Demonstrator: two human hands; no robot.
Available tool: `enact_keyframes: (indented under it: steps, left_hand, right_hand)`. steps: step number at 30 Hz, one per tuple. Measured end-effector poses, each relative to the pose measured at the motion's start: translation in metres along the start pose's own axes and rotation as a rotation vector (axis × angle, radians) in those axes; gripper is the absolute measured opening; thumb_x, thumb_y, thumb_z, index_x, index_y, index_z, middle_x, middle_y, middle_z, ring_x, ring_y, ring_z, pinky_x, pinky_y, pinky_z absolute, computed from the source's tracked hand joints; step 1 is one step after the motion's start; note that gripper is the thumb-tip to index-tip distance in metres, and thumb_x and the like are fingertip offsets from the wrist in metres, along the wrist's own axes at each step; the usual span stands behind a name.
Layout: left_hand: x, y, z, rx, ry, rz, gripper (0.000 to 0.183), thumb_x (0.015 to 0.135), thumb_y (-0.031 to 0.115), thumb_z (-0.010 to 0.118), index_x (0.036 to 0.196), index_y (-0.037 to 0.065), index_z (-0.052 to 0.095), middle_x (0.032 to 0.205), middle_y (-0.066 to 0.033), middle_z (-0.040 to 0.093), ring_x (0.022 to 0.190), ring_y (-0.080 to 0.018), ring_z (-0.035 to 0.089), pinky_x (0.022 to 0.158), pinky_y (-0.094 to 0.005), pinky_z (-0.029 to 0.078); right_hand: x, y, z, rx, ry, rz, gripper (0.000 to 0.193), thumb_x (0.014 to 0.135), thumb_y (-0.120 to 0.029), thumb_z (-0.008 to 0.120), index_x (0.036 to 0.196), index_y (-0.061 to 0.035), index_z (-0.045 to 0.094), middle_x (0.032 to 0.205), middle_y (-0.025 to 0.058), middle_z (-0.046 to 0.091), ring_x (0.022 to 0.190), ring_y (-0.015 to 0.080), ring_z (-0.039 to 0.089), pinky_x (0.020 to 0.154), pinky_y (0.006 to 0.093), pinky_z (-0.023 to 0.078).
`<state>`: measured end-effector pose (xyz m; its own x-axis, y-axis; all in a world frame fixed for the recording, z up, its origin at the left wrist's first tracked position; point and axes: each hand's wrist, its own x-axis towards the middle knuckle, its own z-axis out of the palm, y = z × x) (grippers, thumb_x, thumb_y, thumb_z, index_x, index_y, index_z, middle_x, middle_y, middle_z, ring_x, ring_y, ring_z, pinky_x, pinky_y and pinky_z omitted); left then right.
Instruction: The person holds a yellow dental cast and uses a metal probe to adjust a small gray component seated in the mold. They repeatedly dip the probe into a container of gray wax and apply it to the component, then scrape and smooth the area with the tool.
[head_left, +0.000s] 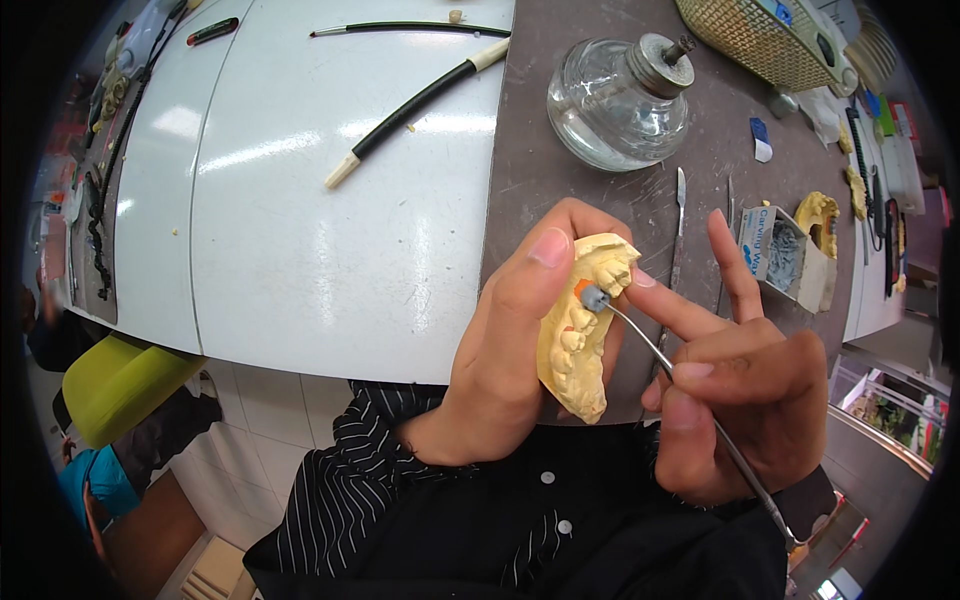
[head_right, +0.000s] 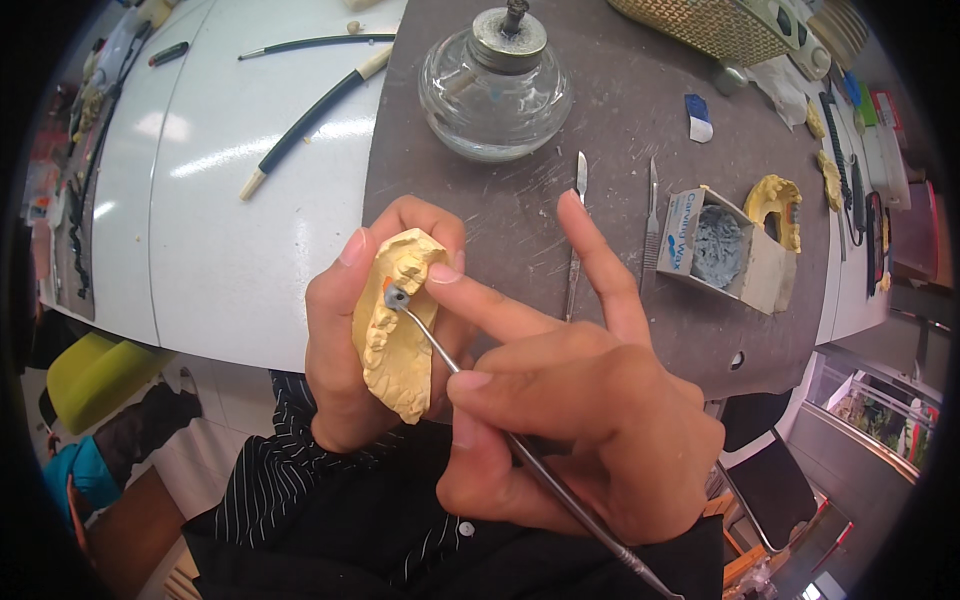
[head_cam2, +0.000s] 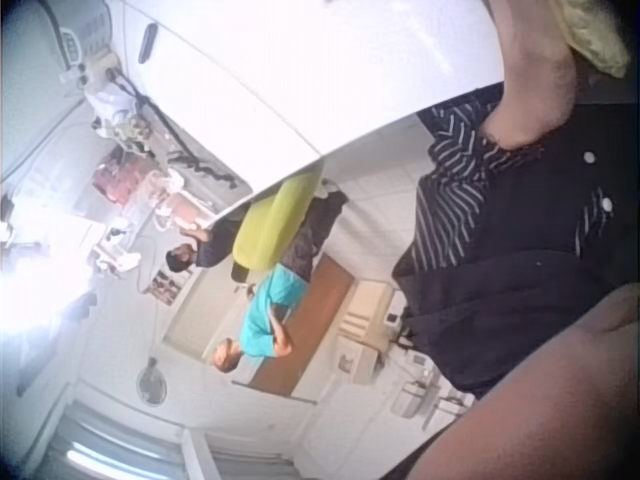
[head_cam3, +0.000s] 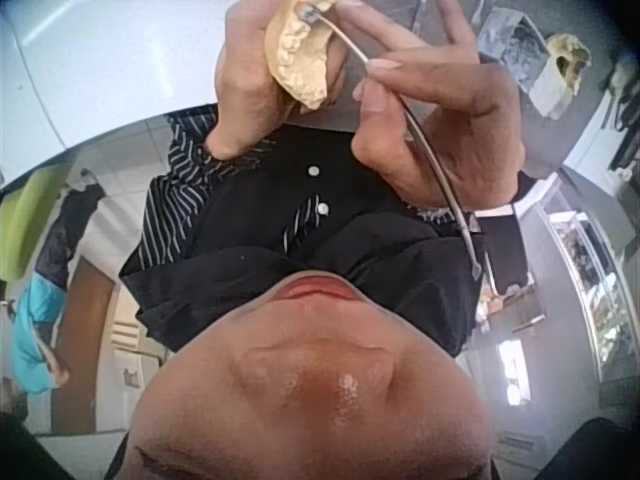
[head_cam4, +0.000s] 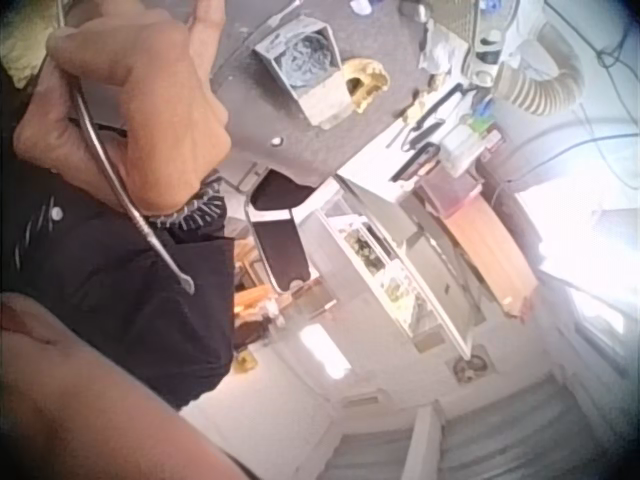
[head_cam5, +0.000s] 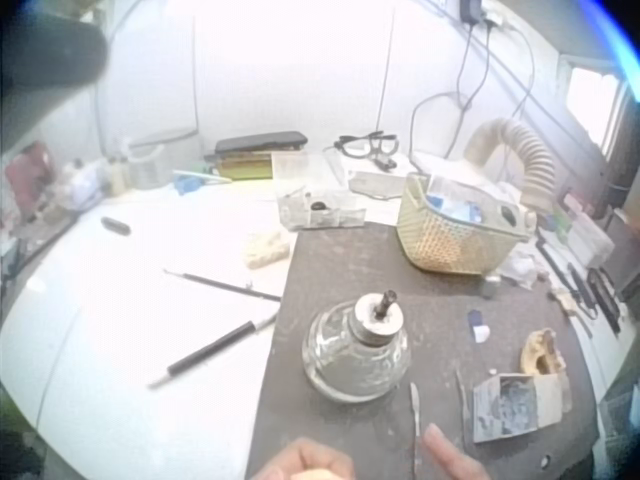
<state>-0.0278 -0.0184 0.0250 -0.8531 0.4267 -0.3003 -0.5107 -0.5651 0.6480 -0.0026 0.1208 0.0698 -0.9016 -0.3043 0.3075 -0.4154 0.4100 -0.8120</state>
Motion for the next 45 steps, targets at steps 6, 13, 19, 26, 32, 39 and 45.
enact_keyframes:
  steps: [6, 13, 19, 26, 32, 39, 45]
  left_hand:
    - [0.0004, -0.0004, -0.0006, 0.013, 0.007, 0.009, 0.046, 0.086, 0.049, 0.034, 0.086, 0.004, 0.041, 0.060, 0.0009, 0.038, 0.048, -0.0061, 0.036, 0.040, -0.0199, 0.025]
    - [-0.0004, 0.0004, -0.0017, 0.001, -0.013, -0.009, 0.046, 0.086, 0.049, 0.034, 0.086, 0.004, 0.041, 0.060, 0.0009, 0.038, 0.047, -0.0060, 0.036, 0.040, -0.0201, 0.025]
    - [0.0002, -0.0018, -0.0027, 0.014, 0.009, 0.015, 0.046, 0.086, 0.049, 0.035, 0.086, 0.003, 0.041, 0.060, 0.0006, 0.038, 0.046, -0.0062, 0.036, 0.039, -0.0203, 0.025]
    - [0.0002, -0.0026, -0.0033, 0.004, 0.002, 0.013, 0.047, 0.086, 0.049, 0.034, 0.087, 0.003, 0.041, 0.060, 0.0004, 0.039, 0.045, -0.0062, 0.035, 0.039, -0.0202, 0.025]
    - [-0.0016, 0.0012, -0.0019, 0.001, -0.012, -0.025, 0.047, 0.086, 0.050, 0.033, 0.088, 0.004, 0.041, 0.056, 0.0002, 0.038, 0.043, -0.0064, 0.035, 0.037, -0.0199, 0.025]
    - [-0.0011, 0.0002, -0.0026, -0.013, -0.005, -0.013, 0.047, 0.086, 0.050, 0.034, 0.088, 0.004, 0.042, 0.057, 0.0004, 0.039, 0.044, -0.0063, 0.036, 0.038, -0.0198, 0.025]
    - [-0.0002, -0.0012, -0.0023, -0.008, 0.005, 0.002, 0.046, 0.085, 0.049, 0.035, 0.088, 0.004, 0.042, 0.059, 0.0005, 0.039, 0.045, -0.0065, 0.037, 0.038, -0.0200, 0.025]
  right_hand:
    - [0.0013, -0.0009, -0.0010, -0.013, -0.034, -0.002, 0.017, 0.080, -0.003, 0.053, 0.090, -0.0054, 0.039, 0.065, 0.0033, 0.052, 0.085, 0.0311, 0.064, 0.101, 0.0635, 0.014]
    - [0.0033, -0.0031, -0.0015, -0.042, -0.036, -0.031, 0.015, 0.078, -0.002, 0.052, 0.088, -0.0036, 0.041, 0.063, 0.0042, 0.052, 0.084, 0.0319, 0.065, 0.100, 0.0640, 0.016]
    - [0.0018, -0.0005, 0.0040, -0.028, 0.025, -0.042, 0.013, 0.078, -0.002, 0.052, 0.086, -0.0033, 0.042, 0.061, 0.0040, 0.052, 0.082, 0.0310, 0.065, 0.100, 0.0643, 0.017]
    - [0.0049, -0.0061, 0.0009, -0.084, -0.045, -0.029, 0.014, 0.079, -0.003, 0.053, 0.087, -0.0033, 0.042, 0.062, 0.0043, 0.053, 0.081, 0.0309, 0.065, 0.100, 0.0643, 0.017]
    - [0.0033, -0.0032, 0.0007, -0.048, -0.021, -0.031, 0.015, 0.079, -0.003, 0.053, 0.088, -0.0032, 0.041, 0.062, 0.0046, 0.052, 0.082, 0.0312, 0.065, 0.100, 0.0644, 0.017]
    - [0.0067, -0.0077, -0.0026, -0.104, -0.115, -0.025, 0.016, 0.078, -0.002, 0.053, 0.089, -0.0030, 0.041, 0.063, 0.0047, 0.053, 0.084, 0.0316, 0.065, 0.100, 0.0645, 0.015]
    - [0.0062, -0.0080, -0.0032, -0.096, -0.107, -0.026, 0.016, 0.078, -0.002, 0.053, 0.089, -0.0030, 0.041, 0.063, 0.0046, 0.053, 0.084, 0.0307, 0.065, 0.100, 0.0645, 0.015]
